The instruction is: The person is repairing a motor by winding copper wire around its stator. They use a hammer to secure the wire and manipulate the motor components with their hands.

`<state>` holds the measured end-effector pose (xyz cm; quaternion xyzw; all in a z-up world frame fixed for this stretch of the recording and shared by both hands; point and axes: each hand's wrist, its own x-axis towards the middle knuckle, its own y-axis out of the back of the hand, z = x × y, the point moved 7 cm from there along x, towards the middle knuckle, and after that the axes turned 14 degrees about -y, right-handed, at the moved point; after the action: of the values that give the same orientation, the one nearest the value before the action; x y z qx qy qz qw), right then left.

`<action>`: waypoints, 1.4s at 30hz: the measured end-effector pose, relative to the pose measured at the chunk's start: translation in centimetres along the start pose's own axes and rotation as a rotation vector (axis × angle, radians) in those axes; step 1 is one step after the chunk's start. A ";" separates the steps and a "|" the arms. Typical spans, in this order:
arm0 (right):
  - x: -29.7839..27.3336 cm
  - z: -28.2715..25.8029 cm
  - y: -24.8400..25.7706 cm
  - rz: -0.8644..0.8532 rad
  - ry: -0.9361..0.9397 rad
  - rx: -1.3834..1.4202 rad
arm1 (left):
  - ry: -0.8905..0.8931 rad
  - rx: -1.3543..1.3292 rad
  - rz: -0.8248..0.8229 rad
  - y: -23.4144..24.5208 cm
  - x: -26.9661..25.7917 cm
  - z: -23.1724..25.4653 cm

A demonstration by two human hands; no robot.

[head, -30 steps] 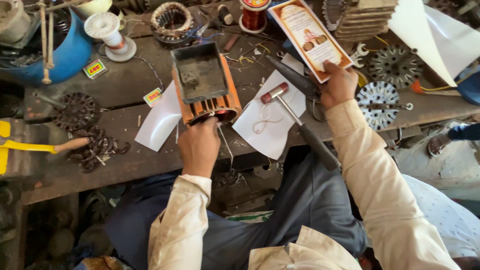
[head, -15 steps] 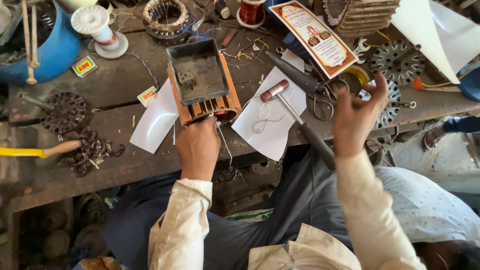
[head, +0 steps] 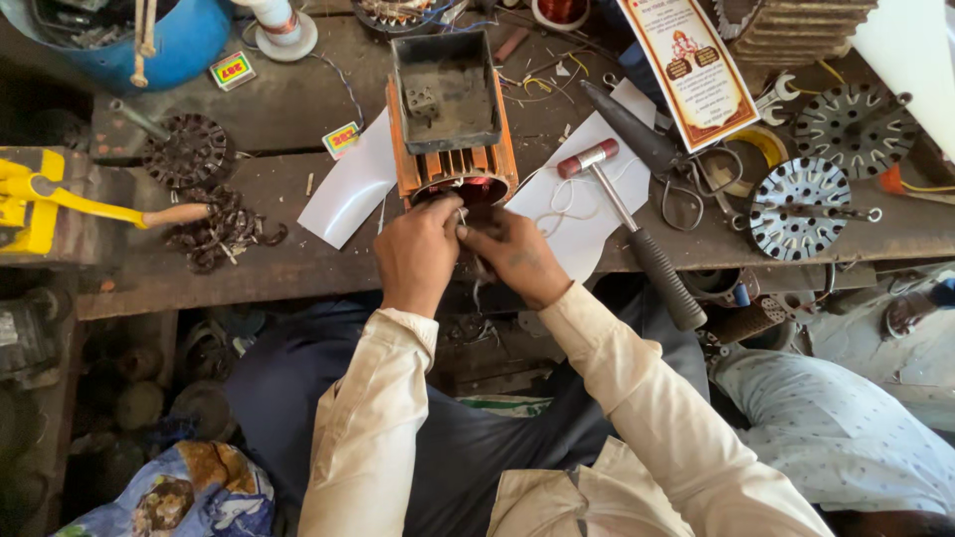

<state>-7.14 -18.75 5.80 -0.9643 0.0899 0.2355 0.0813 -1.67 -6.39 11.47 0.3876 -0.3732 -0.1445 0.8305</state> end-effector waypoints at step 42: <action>-0.8 -4.4 0.9 0.515 0.932 -1.218 | 0.303 -1.956 1.061 -8.6 -5.5 -2.4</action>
<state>-6.08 -20.37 9.94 -0.7874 0.1895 -0.1716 -0.5609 -3.25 -7.83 1.17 -0.6253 -0.1124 0.0451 0.7710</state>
